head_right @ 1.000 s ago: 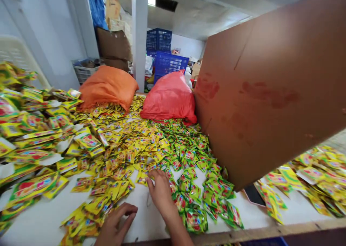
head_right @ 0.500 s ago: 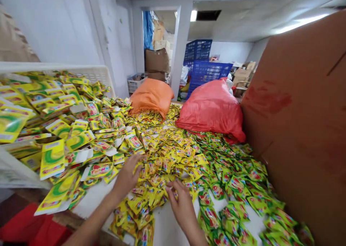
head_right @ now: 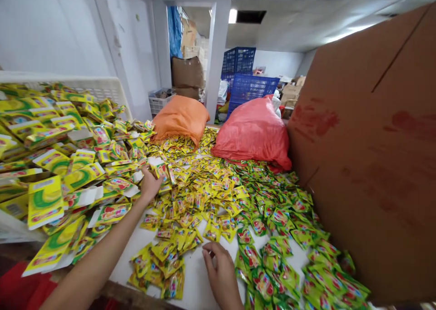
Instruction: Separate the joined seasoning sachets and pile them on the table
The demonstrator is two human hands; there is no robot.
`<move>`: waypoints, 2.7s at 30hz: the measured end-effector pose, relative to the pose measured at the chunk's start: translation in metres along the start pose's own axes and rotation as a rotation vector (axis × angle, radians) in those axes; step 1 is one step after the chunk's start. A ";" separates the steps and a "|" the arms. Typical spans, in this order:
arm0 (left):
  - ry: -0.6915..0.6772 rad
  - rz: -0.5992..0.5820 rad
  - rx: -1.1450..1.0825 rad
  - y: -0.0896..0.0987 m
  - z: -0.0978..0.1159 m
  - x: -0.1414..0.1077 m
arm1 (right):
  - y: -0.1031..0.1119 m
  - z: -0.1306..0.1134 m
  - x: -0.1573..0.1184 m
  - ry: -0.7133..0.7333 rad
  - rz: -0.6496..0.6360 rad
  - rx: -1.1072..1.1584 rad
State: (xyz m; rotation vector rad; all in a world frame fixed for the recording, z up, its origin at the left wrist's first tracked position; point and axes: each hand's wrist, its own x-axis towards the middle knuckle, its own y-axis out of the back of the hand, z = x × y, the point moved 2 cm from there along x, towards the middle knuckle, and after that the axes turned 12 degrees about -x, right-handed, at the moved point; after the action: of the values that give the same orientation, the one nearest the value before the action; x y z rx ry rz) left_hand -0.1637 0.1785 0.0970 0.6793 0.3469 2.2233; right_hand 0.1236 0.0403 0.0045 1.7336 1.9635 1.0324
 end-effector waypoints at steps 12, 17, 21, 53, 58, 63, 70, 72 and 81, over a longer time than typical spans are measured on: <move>0.236 -0.407 -0.882 0.022 0.027 -0.133 | -0.004 -0.004 0.037 -0.104 -0.008 -0.453; 0.499 -0.491 -0.975 0.016 0.022 -0.185 | 0.026 0.007 0.016 -0.139 -0.053 -0.413; 0.558 -0.550 -0.941 0.007 0.021 -0.202 | 0.092 0.044 0.009 -0.168 -0.051 -0.429; 0.425 -1.130 -0.778 -0.048 0.031 -0.263 | 0.073 -0.029 -0.009 0.184 -0.165 -0.251; 0.459 -1.082 -0.789 -0.044 0.034 -0.259 | 0.071 -0.030 -0.010 0.167 -0.081 -0.120; 0.319 -1.072 -0.752 -0.040 0.037 -0.252 | 0.062 -0.029 -0.018 0.198 -0.012 -0.175; 0.297 -1.127 -0.782 -0.038 0.042 -0.253 | 0.070 -0.030 -0.021 0.160 -0.037 -0.279; 0.341 -1.138 -0.753 -0.037 0.043 -0.254 | 0.071 -0.030 -0.021 0.165 -0.064 -0.293; 0.304 -0.962 -0.822 -0.039 0.027 -0.257 | 0.054 -0.005 -0.034 0.009 -0.067 0.090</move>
State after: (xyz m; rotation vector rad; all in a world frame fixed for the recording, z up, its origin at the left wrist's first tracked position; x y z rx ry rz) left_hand 0.0190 0.0133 0.0091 -0.2589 -0.1119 1.3220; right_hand 0.1660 0.0060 0.0384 1.6984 2.0890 0.9445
